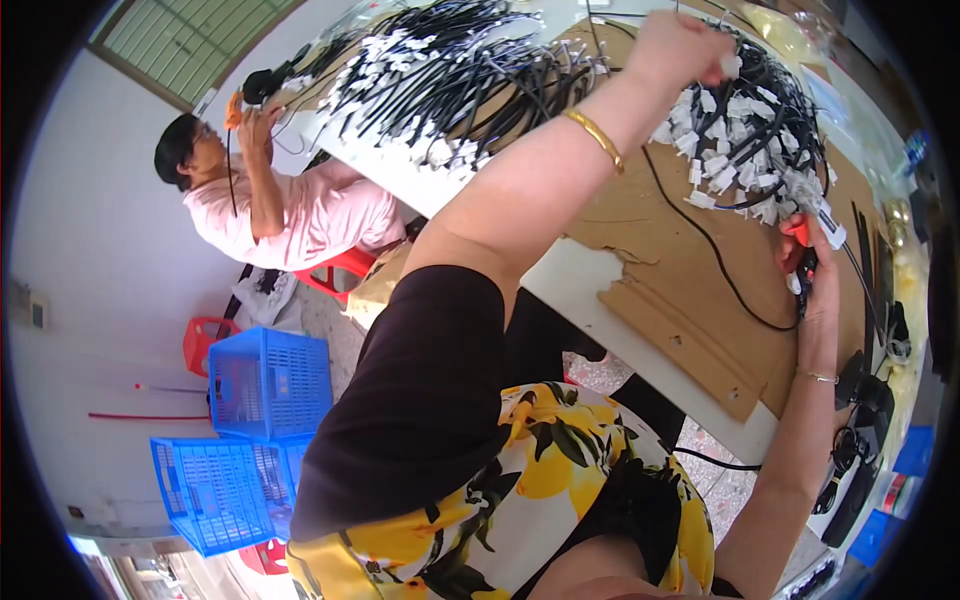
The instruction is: Applying hot glue to white plastic connectors on black wiring harnesses at a factory workbench.
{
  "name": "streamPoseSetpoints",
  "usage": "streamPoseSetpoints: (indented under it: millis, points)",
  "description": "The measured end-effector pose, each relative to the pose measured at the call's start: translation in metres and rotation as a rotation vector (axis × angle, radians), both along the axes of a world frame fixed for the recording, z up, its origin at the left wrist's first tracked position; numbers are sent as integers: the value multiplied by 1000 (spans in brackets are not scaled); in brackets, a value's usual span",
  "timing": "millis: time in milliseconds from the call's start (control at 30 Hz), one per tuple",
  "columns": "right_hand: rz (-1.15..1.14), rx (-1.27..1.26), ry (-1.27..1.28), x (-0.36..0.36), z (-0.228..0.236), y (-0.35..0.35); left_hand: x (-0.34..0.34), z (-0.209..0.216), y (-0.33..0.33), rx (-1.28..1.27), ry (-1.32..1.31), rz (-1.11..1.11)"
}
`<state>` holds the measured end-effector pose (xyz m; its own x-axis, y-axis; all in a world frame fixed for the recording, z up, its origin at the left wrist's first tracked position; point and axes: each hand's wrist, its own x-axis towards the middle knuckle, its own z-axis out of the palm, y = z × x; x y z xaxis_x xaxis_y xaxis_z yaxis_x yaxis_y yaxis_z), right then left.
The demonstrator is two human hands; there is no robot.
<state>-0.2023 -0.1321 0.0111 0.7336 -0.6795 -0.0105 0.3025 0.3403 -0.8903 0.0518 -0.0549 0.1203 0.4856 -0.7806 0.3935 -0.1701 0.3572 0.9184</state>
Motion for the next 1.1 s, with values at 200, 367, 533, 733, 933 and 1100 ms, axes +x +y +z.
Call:
streamPoseSetpoints:
  millis: [200,367,533,733,933,1100]
  points:
    - [-46,69,-77,-1,1,0,21,-37,-10,241,-220,177]
    - [-88,46,-77,-2,-1,2,40,52,-69,-445,-497,-1]
    - [-93,51,-117,-11,-4,-4,-43,85,-14,-479,33,-114]
    - [-95,112,-247,-4,-7,-11,27,-73,-40,317,-558,334]
    - [-160,54,-175,-2,2,-3,-35,-69,31,292,386,-19]
    - [-122,50,-191,-9,3,-3,-54,-73,35,260,524,-54]
